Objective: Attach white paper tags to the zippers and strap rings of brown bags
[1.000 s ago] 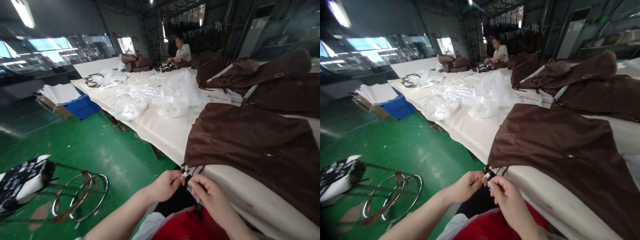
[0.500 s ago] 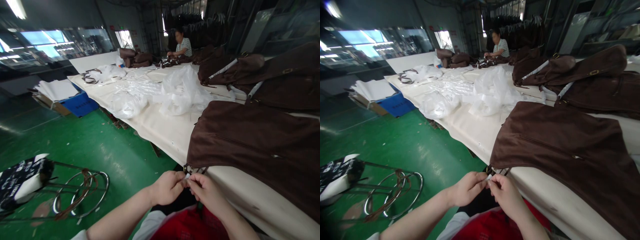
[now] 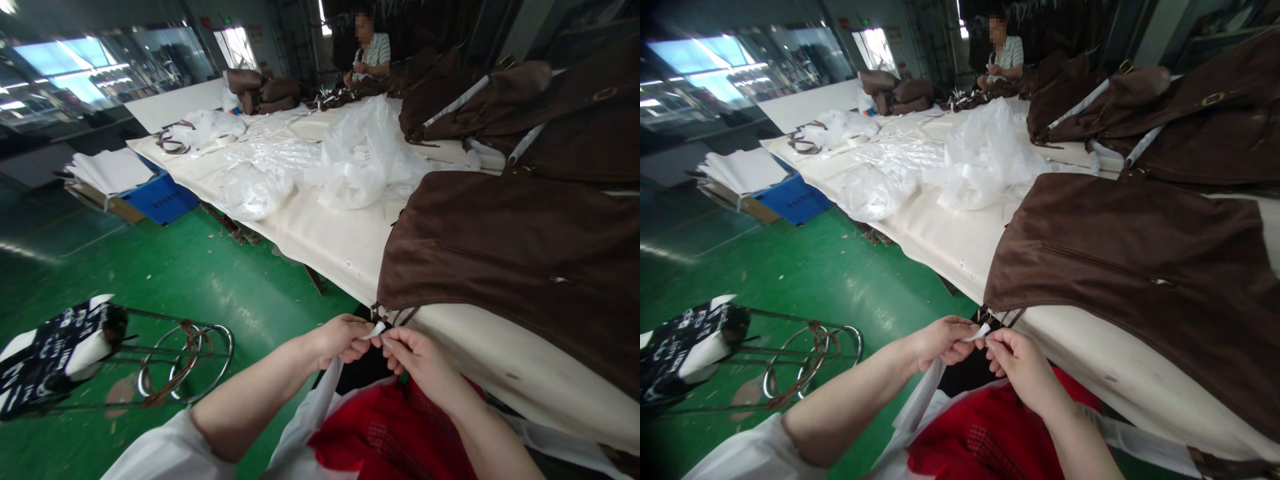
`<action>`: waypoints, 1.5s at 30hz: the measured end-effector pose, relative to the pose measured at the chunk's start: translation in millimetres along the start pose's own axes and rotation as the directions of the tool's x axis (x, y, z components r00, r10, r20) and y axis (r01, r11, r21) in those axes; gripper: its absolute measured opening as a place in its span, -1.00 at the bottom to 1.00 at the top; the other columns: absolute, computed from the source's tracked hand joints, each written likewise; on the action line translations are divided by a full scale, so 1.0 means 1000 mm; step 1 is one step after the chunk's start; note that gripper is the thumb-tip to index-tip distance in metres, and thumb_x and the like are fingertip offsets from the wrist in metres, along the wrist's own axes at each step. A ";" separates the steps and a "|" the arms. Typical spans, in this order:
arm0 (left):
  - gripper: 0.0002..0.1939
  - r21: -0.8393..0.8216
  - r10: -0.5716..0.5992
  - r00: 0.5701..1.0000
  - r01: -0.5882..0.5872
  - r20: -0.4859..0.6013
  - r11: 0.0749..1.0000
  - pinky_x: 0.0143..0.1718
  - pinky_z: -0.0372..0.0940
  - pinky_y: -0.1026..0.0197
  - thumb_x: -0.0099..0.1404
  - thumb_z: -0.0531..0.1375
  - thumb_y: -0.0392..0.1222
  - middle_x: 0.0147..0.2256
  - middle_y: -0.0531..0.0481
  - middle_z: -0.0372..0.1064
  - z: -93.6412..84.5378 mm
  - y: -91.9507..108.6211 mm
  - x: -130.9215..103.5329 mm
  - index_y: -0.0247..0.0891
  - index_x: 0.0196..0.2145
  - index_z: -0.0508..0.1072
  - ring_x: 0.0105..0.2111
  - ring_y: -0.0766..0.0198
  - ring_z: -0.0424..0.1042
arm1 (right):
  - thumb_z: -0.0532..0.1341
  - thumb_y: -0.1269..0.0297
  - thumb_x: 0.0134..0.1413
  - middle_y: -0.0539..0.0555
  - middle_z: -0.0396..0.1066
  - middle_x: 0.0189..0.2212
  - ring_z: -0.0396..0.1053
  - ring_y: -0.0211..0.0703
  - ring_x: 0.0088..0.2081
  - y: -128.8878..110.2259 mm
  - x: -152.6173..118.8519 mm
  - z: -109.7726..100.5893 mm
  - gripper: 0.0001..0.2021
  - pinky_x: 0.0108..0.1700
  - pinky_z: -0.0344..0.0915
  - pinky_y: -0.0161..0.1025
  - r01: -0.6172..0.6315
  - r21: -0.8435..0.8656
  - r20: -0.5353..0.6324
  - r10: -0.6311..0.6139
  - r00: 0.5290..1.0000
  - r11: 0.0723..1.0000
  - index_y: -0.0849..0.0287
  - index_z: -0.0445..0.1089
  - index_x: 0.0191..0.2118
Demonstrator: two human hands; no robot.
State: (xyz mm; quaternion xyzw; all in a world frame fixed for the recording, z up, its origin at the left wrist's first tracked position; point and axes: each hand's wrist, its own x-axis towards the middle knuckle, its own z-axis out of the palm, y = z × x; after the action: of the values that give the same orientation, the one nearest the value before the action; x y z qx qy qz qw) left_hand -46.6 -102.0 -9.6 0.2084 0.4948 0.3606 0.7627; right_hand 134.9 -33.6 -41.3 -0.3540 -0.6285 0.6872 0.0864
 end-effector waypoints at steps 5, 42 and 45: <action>-0.84 -0.267 -0.164 0.938 0.250 0.307 0.931 -0.74 -0.39 0.40 0.27 0.15 -0.17 -0.66 0.24 -0.19 -0.004 0.001 0.001 -0.35 -0.37 0.38 -0.71 0.50 -0.33 | 0.11 0.09 0.14 -0.04 0.35 -0.53 0.34 -0.28 -0.47 -0.005 0.003 -0.001 -0.75 -0.41 0.27 -0.34 0.047 -0.027 0.017 -0.046 0.999 0.999 0.16 0.34 -0.38; -0.56 0.958 0.653 0.750 0.103 0.102 -0.268 -0.36 0.30 0.15 0.40 -0.05 -0.26 -0.33 -0.15 0.41 0.019 -0.037 -0.007 -0.40 0.20 0.18 -0.38 0.13 0.40 | 0.00 -0.31 0.06 0.09 0.42 -0.58 0.38 -0.20 -0.59 -0.024 -0.005 -0.002 -0.37 -0.57 0.24 -0.32 -0.107 0.037 -0.143 0.111 0.983 0.994 0.22 0.44 -0.43; -0.54 0.901 0.605 0.788 0.173 0.116 -0.397 -0.42 0.34 0.13 0.38 -0.03 -0.31 -0.33 -0.13 0.41 0.023 -0.039 -0.006 -0.45 0.20 0.14 -0.38 0.11 0.43 | -0.09 -0.27 0.15 0.08 0.41 -0.63 0.38 -0.16 -0.57 -0.040 -0.007 0.006 -0.37 -0.50 0.22 -0.27 -0.075 -0.359 -0.260 -0.023 0.965 0.930 0.15 0.39 -0.57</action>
State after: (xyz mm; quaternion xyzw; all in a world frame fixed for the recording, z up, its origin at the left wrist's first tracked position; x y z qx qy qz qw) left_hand -14.3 -131.6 -22.9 0.7395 0.6731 -0.0036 0.0099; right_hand 123.4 -34.2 -1.7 -0.4591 -0.7239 0.5068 0.0911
